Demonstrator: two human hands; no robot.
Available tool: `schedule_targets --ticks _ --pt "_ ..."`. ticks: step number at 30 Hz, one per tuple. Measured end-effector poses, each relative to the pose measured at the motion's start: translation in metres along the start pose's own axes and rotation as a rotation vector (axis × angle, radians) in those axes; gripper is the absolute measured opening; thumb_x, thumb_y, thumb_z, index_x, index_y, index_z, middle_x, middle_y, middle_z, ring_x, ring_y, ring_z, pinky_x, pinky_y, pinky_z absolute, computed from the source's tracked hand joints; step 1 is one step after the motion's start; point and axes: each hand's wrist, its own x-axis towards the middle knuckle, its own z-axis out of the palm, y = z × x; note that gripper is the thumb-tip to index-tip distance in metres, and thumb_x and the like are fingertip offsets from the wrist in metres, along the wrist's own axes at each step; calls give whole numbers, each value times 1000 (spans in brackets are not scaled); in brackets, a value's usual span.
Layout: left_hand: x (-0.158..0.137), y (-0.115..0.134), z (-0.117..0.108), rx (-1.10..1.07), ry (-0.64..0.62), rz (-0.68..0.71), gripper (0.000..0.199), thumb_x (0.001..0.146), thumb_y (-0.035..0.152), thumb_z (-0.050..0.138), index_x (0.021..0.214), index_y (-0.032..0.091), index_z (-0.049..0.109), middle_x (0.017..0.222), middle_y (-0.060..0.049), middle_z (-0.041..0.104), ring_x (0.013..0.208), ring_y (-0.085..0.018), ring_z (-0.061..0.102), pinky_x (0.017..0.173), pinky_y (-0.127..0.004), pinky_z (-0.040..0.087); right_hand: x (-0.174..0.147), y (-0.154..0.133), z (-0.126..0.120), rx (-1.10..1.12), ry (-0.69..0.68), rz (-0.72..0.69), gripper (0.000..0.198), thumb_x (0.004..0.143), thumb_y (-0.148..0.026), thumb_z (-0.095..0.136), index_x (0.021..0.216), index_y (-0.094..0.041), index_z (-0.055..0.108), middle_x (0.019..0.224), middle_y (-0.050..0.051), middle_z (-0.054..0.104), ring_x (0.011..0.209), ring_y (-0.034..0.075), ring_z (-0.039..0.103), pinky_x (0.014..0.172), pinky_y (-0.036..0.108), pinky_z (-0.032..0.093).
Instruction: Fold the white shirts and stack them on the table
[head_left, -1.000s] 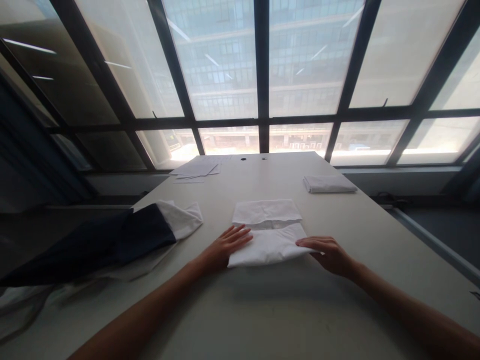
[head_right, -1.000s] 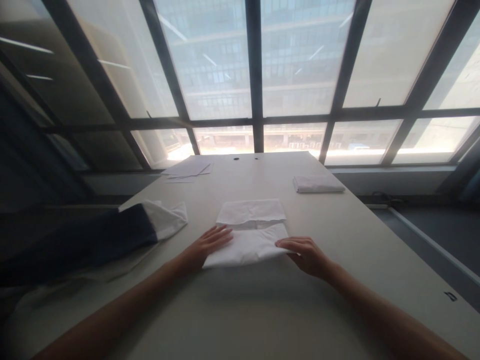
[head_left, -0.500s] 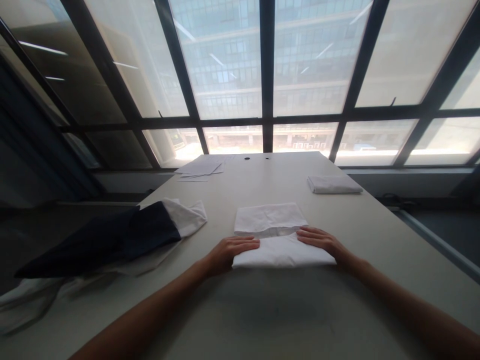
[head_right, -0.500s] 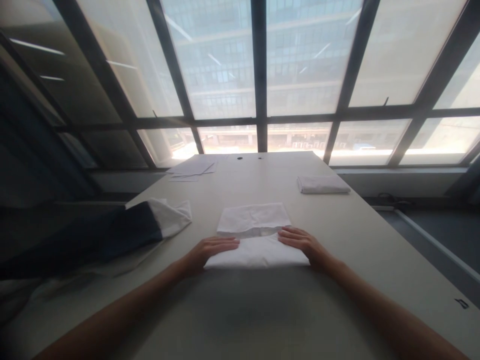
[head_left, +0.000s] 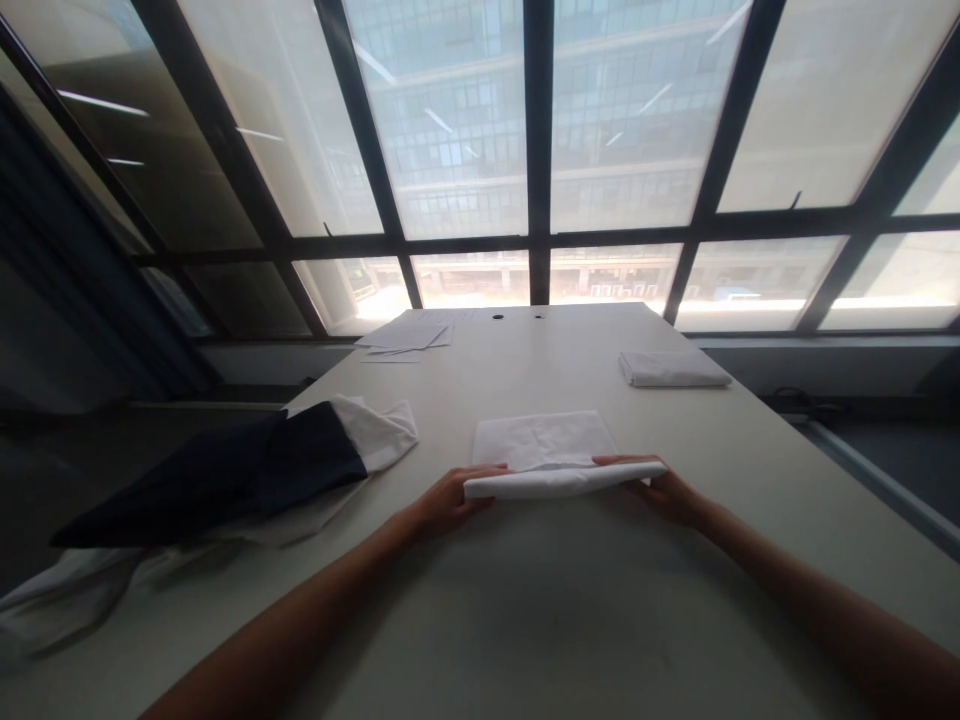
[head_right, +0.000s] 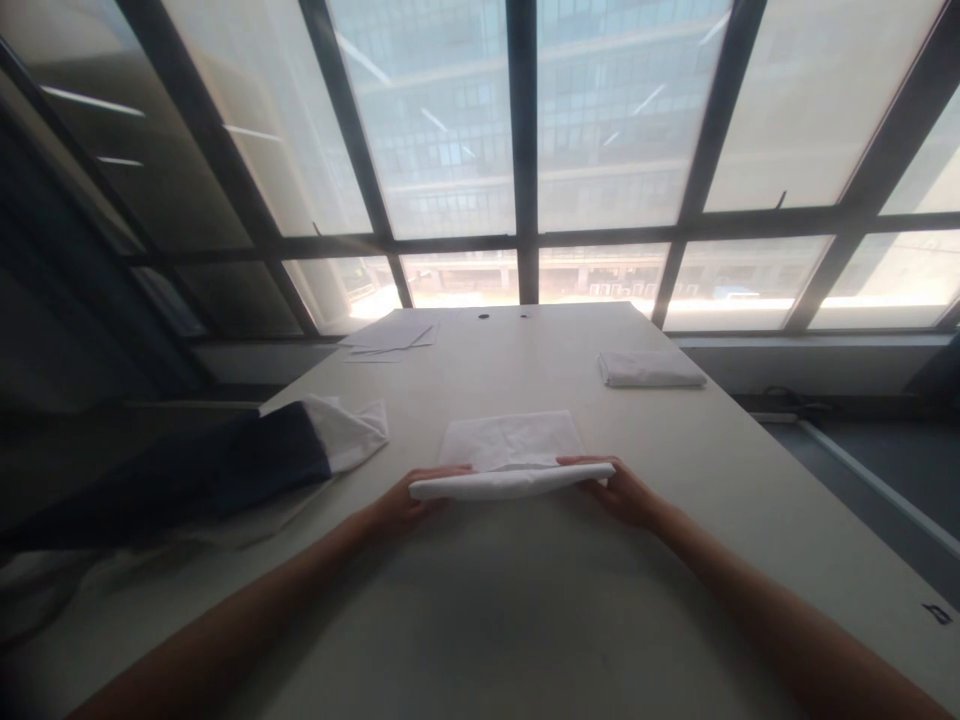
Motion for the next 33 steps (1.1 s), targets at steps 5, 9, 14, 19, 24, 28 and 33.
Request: schedule_targets --ticks 5,9,14,19,24,28,33 --pt "6 -8 7 -114 204 -307 67 89 74 47 75 12 67 67 -6 63 66 -21 59 61 -29 47 17 0 4 -5 92 243 51 89 -63 53 70 -17 65 65 4 65 63 21 58 59 32 48" --pt "19 -11 8 -278 356 -470 72 78 86 49 67 15 56 58 0 48 55 -14 45 51 -25 35 41 -1 9 38 194 322 60 84 -73 50 55 -21 45 51 -1 43 53 13 39 49 26 31" --pt "30 -12 5 -399 407 -618 72 73 86 55 70 15 59 60 1 48 53 -12 41 49 -23 33 70 7 19 1 344 367 61 79 -76 51 52 -23 36 49 -3 32 52 10 30 47 25 20" --pt "30 -8 0 -397 416 -625 68 73 81 60 75 13 66 64 -2 57 58 -14 48 51 -23 35 72 11 26 76 388 428 50 79 -64 58 74 -15 63 56 -1 54 49 11 39 44 23 25" --pt "32 0 -1 -383 365 -607 56 74 62 72 97 11 73 81 -6 71 67 -17 60 56 -23 42 64 9 27 111 356 423 56 80 -56 62 113 -11 66 62 0 66 46 12 45 43 21 29" --pt "37 -2 2 -299 441 -637 49 75 54 71 95 9 72 76 -6 71 60 -15 59 49 -21 38 75 13 29 -28 396 433 48 82 -46 59 112 -10 69 67 5 71 52 16 55 47 23 34" --pt "41 -13 4 -199 542 -664 49 78 51 68 104 8 70 82 -9 73 65 -17 63 51 -22 42 92 21 31 -162 367 512 35 79 -31 60 102 -9 73 96 16 77 80 24 70 68 28 48"
